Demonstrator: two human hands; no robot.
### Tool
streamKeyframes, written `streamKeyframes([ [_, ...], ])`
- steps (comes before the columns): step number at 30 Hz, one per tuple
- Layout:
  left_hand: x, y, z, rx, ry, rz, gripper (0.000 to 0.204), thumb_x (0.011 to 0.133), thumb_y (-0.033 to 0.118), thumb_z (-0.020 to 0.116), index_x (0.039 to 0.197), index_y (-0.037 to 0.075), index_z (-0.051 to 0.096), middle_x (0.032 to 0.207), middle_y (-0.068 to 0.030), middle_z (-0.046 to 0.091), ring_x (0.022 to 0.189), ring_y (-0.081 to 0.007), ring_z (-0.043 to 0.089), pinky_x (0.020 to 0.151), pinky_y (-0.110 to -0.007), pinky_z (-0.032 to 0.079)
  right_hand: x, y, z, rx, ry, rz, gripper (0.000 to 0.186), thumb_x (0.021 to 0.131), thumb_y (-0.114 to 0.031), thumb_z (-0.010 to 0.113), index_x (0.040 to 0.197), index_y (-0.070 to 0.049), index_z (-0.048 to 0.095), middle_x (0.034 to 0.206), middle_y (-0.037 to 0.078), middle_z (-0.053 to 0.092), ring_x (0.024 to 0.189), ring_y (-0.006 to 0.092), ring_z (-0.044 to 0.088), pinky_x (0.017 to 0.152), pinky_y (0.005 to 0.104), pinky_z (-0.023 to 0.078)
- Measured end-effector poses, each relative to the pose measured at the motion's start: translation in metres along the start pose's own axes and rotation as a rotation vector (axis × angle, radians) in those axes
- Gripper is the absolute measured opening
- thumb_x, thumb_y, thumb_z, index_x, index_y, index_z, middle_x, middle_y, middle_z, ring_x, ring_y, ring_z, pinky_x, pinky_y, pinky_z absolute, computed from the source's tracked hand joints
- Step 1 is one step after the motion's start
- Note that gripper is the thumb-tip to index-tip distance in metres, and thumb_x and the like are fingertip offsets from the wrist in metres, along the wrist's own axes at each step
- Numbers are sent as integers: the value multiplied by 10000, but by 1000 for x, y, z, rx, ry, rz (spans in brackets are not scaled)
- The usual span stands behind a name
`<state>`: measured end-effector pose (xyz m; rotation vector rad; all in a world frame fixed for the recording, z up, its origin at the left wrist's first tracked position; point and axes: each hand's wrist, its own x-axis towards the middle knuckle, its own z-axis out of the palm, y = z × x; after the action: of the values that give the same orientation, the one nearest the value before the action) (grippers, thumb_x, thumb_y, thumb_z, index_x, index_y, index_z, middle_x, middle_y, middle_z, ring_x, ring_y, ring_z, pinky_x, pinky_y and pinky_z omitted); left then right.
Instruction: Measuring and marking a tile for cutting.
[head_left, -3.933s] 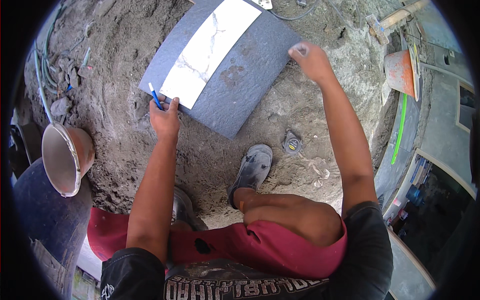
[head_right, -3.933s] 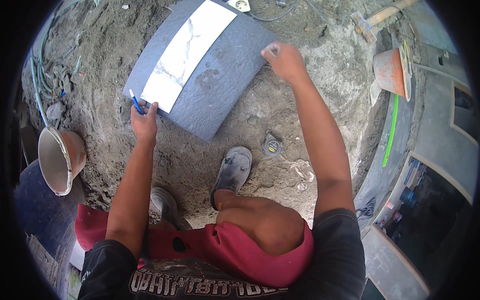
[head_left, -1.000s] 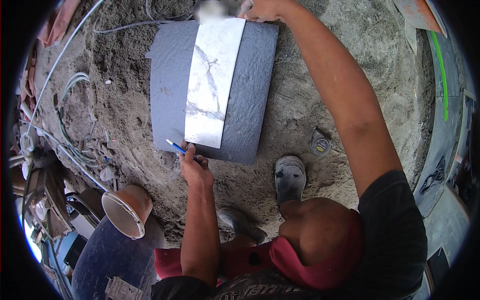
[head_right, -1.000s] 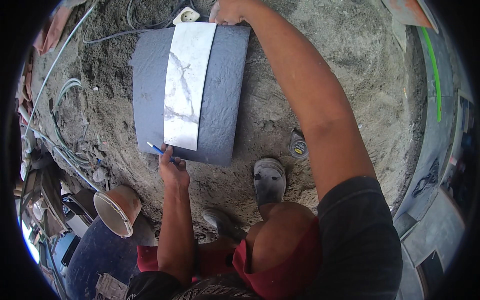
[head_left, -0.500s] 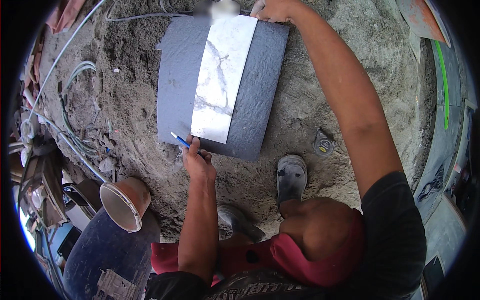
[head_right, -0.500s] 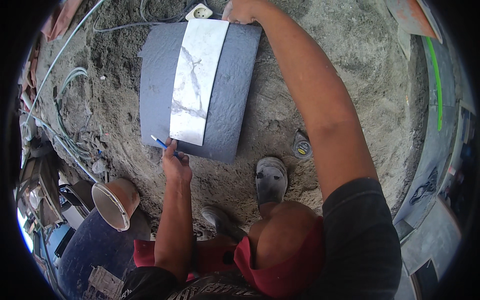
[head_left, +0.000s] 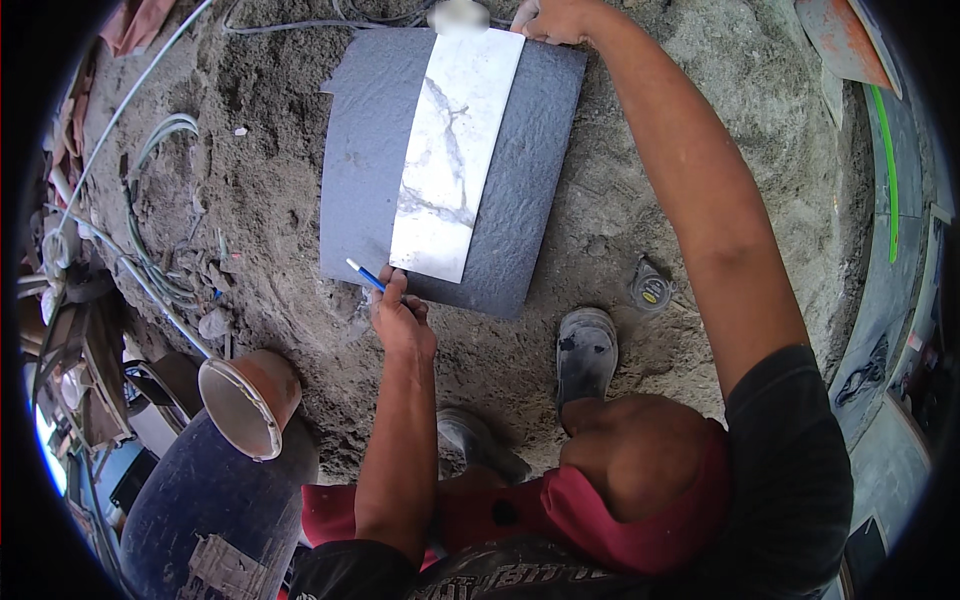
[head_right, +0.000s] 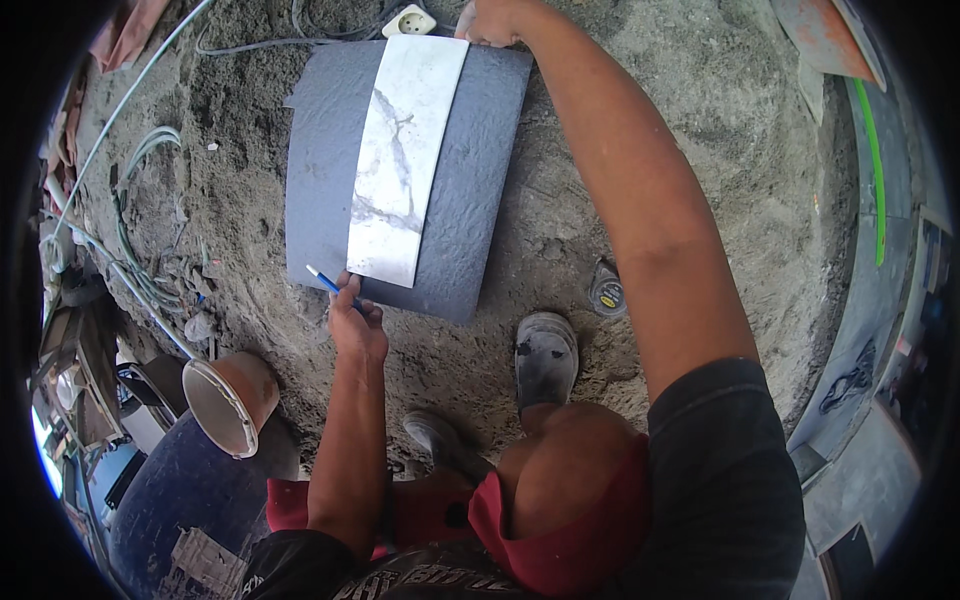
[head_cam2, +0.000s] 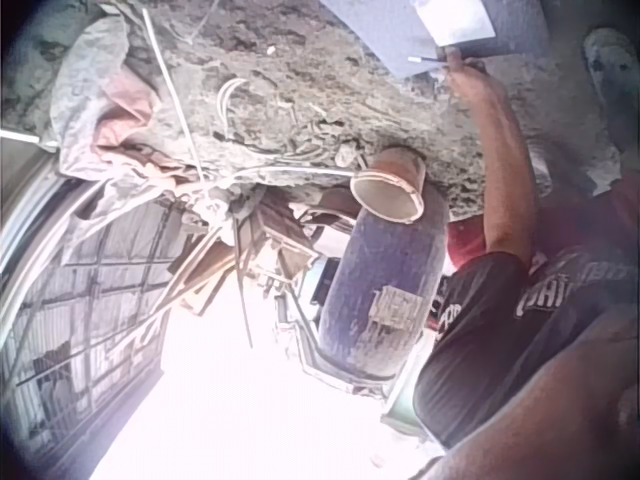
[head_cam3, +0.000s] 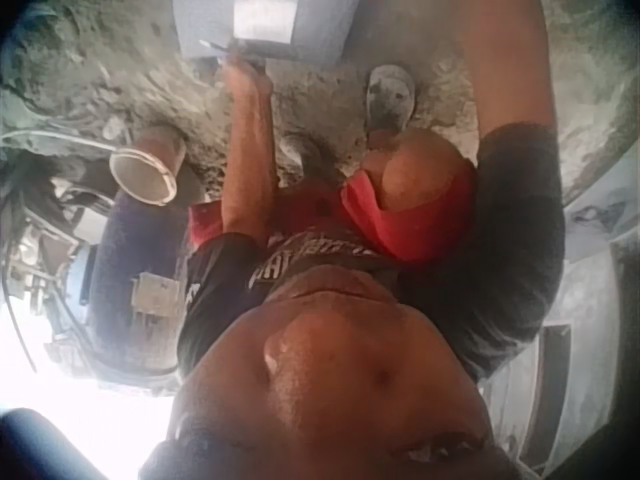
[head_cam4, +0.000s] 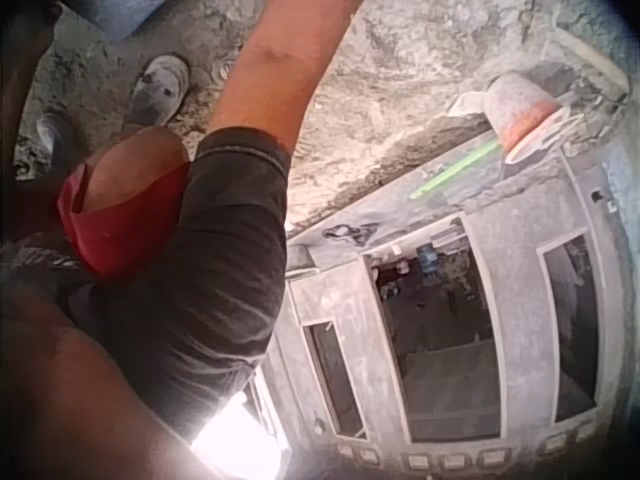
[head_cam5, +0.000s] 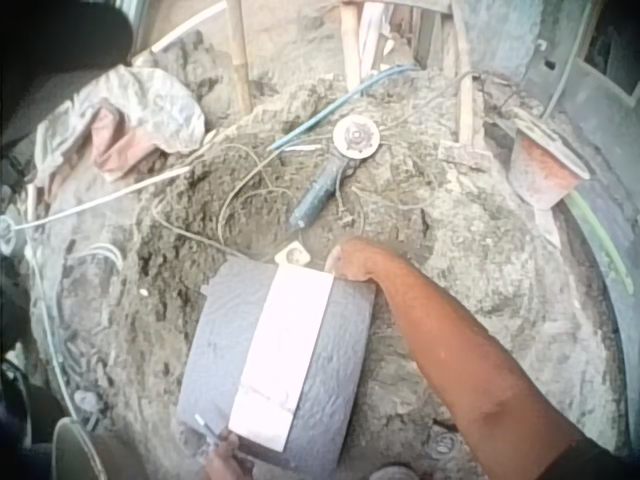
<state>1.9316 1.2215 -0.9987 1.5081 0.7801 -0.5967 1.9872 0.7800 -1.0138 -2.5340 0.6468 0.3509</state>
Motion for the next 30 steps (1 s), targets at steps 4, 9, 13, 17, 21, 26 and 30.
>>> streamKeyframes([
  [4, 0, 0, 0, 29, -25, 12, 397, 910, 142, 573, 1306, 112, 566, 1079, 35, 621, 659, -63, 420, 572, -219, 373, -2, -1, -1, 30, -7, -14, 272, 833, -158, 613, 1052, -88, 759, 1057, 203, 715, 967, 329, 687, 870, 400, 519],
  [9, -1, 3, 1, -20, -1, 51, 369, 866, 124, 639, 1225, 48, 598, 834, 24, 570, 497, -64, 401, 456, -216, 332, -8, -8, -8, 112, -78, 2, 274, 827, -148, 617, 1056, -129, 766, 1064, 179, 722, 982, 307, 687, 888, 401, 511],
  [13, -2, 4, 1, 19, -10, 54, 380, 864, 128, 650, 1231, 40, 600, 834, 13, 575, 489, -66, 397, 449, -223, 318, -14, -13, -10, 175, -63, 54, 280, 826, -160, 617, 1064, -134, 762, 1060, 168, 725, 976, 304, 687, 890, 397, 508],
  [17, 0, 2, 2, 56, 6, 68, 417, 875, 95, 639, 1280, 18, 576, 839, 1, 576, 482, -70, 392, 447, -224, 318, -8, -20, 1, 171, 52, -6, 275, 837, -203, 603, 1048, -116, 756, 1036, 183, 718, 970, 315, 684, 884, 400, 509],
  [21, 4, -1, 3, 34, 43, 104, 446, 885, 59, 621, 1320, -7, 549, 850, -14, 580, 481, -73, 390, 447, -229, 326, 8, -24, 22, 57, 95, -113, 273, 851, -239, 592, 1015, -85, 747, 1028, 211, 698, 964, 352, 668, 872, 435, 506],
  [26, 7, -4, -1, 78, 9, 115, 449, 891, 38, 604, 1328, -33, 532, 850, -32, 587, 487, -73, 406, 448, -234, 337, 19, -20, 36, -6, 161, -180, 270, 861, -237, 580, 997, -71, 745, 1024, 208, 694, 955, 367, 658, 859, 444, 503],
  [30, 8, -5, -4, 68, -2, 100, 424, 888, 45, 610, 1300, -33, 546, 810, -27, 577, 478, -75, 412, 440, -235, 339, 21, -19, 35, 31, 138, -181, 254, 858, -231, 582, 966, -73, 750, 1012, 196, 699, 956, 354, 659, 860, 437, 502],
])
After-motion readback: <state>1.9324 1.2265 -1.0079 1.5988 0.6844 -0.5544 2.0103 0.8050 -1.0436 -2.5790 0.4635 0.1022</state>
